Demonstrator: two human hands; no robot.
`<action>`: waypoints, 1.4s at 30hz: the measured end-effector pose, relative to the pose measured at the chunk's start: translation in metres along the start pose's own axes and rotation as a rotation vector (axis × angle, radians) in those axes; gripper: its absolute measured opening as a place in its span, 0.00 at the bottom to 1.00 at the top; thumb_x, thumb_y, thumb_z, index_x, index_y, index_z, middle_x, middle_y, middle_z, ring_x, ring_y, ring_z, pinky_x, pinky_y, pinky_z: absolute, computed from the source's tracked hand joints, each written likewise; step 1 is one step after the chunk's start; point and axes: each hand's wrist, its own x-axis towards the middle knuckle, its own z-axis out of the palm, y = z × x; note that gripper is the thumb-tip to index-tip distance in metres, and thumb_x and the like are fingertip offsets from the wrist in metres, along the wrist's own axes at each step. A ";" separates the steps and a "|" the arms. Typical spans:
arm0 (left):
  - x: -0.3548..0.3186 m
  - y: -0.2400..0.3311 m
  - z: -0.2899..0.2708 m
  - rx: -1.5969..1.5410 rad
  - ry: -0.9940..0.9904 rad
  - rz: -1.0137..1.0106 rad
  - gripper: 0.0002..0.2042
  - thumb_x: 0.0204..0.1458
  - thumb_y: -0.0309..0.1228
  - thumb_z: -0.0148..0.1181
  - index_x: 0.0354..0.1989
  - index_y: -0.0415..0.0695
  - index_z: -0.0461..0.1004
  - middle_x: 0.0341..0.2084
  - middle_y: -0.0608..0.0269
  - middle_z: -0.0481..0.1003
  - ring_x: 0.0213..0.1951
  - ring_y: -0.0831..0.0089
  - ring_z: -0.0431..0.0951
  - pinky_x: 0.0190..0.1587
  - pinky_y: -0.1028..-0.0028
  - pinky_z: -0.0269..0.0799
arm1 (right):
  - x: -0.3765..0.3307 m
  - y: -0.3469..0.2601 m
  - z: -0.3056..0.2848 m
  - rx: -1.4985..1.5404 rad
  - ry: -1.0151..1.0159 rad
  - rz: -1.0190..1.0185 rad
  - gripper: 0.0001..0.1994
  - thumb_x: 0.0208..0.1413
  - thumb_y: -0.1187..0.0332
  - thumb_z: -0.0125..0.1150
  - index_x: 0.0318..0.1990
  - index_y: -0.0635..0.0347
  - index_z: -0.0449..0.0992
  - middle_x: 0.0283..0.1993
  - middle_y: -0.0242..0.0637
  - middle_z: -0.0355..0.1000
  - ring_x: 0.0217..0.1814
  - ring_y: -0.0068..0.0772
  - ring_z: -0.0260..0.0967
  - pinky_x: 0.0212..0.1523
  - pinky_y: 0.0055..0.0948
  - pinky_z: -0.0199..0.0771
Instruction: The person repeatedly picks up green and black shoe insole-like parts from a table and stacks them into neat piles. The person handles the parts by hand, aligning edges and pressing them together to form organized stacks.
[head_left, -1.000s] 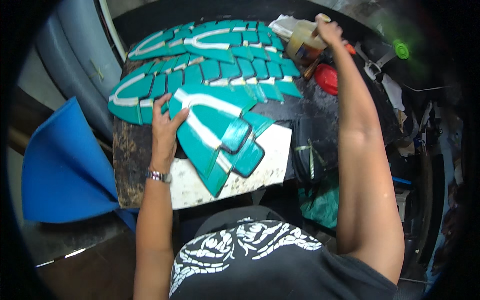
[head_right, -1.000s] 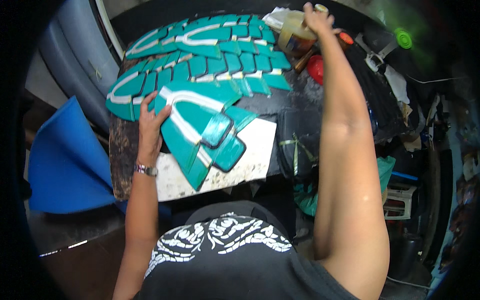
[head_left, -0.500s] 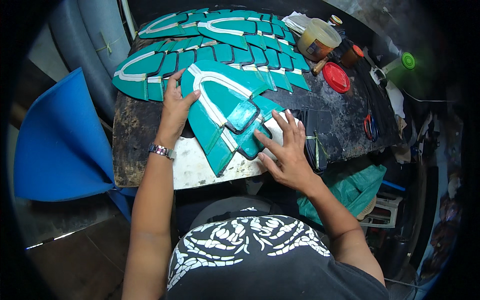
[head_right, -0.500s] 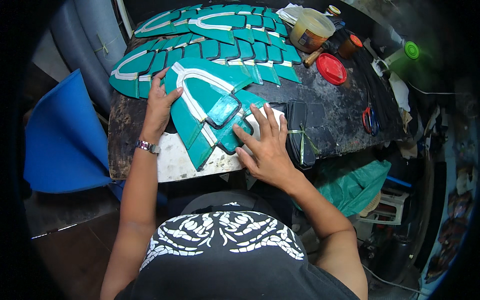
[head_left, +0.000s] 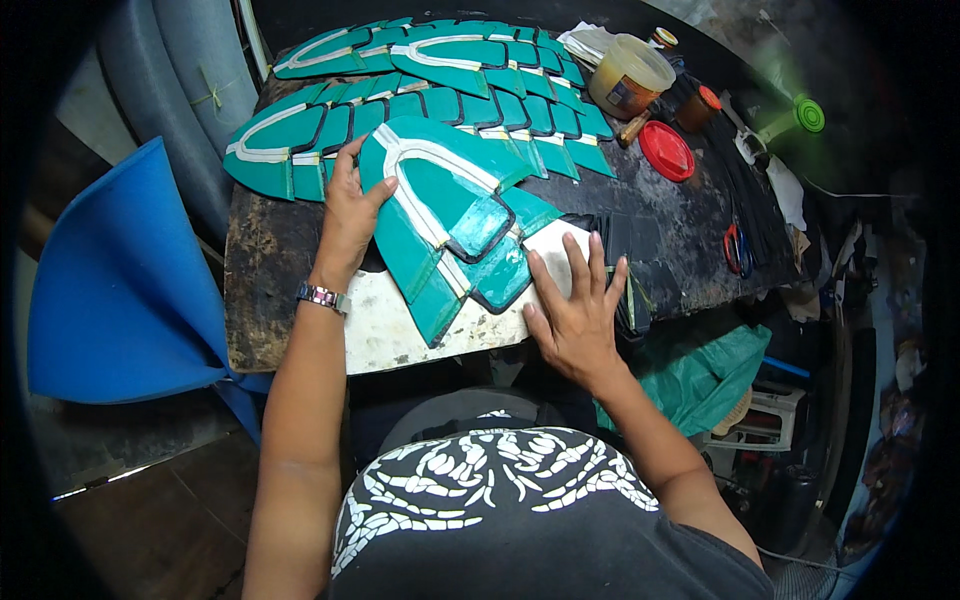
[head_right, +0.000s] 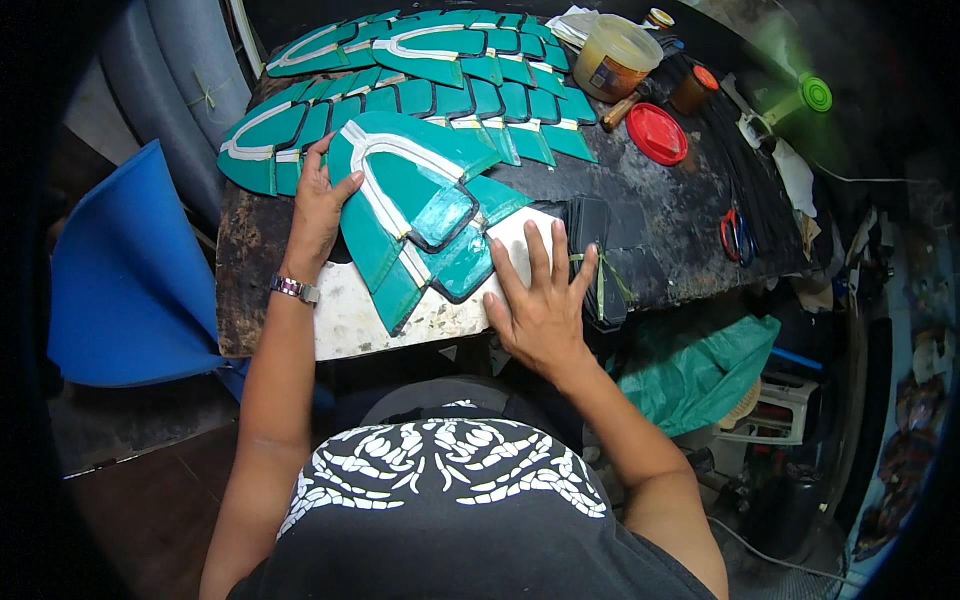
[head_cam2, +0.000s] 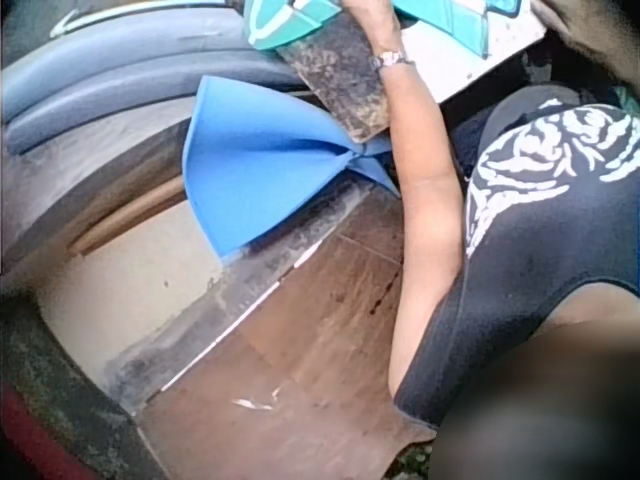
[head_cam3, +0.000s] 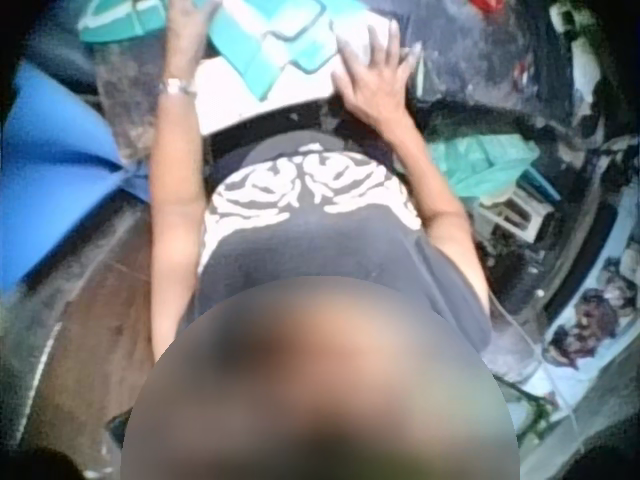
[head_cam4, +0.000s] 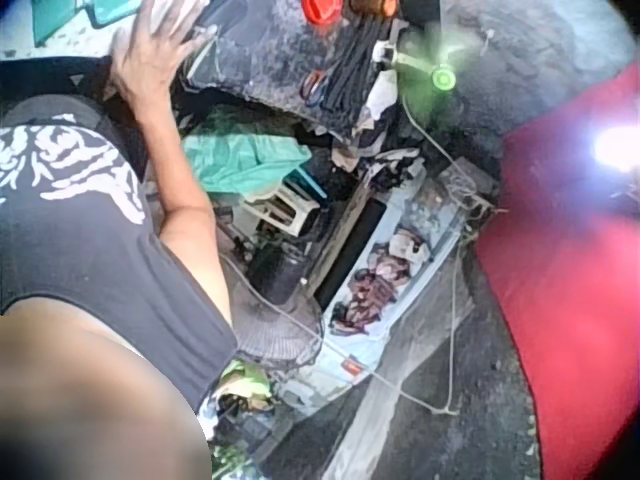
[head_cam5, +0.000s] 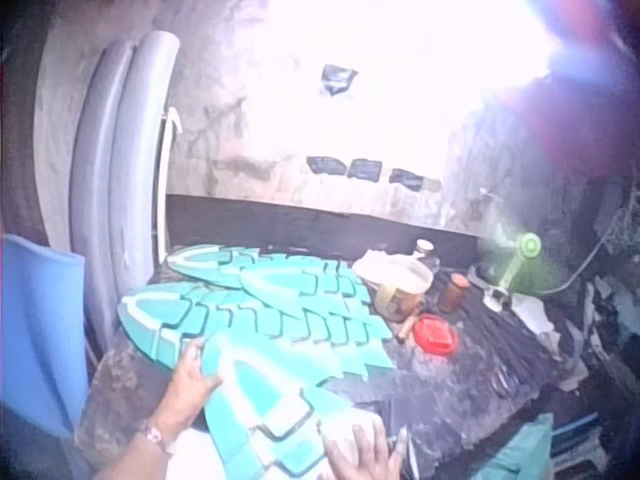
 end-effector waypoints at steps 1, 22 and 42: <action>0.000 0.000 0.000 0.004 -0.009 0.019 0.30 0.54 0.20 0.63 0.66 0.42 0.59 0.60 0.49 0.66 0.61 0.64 0.66 0.64 0.67 0.66 | 0.007 0.003 0.002 -0.025 -0.001 -0.023 0.28 0.61 0.51 0.53 0.68 0.45 0.67 0.77 0.49 0.45 0.81 0.60 0.30 0.69 0.75 0.20; 0.000 -0.001 0.001 -0.035 0.015 0.008 0.30 0.54 0.18 0.61 0.66 0.40 0.58 0.58 0.48 0.67 0.57 0.64 0.72 0.59 0.68 0.72 | 0.017 0.030 -0.006 0.685 -0.095 -0.162 0.24 0.62 0.55 0.50 0.65 0.38 0.72 0.78 0.42 0.45 0.81 0.57 0.29 0.75 0.61 0.19; -0.001 -0.002 0.000 -0.036 0.034 0.005 0.30 0.55 0.19 0.62 0.66 0.39 0.57 0.56 0.48 0.71 0.56 0.65 0.74 0.59 0.69 0.72 | -0.005 -0.019 -0.004 0.059 -0.054 -0.122 0.24 0.64 0.55 0.50 0.68 0.38 0.67 0.78 0.45 0.45 0.81 0.55 0.30 0.70 0.73 0.17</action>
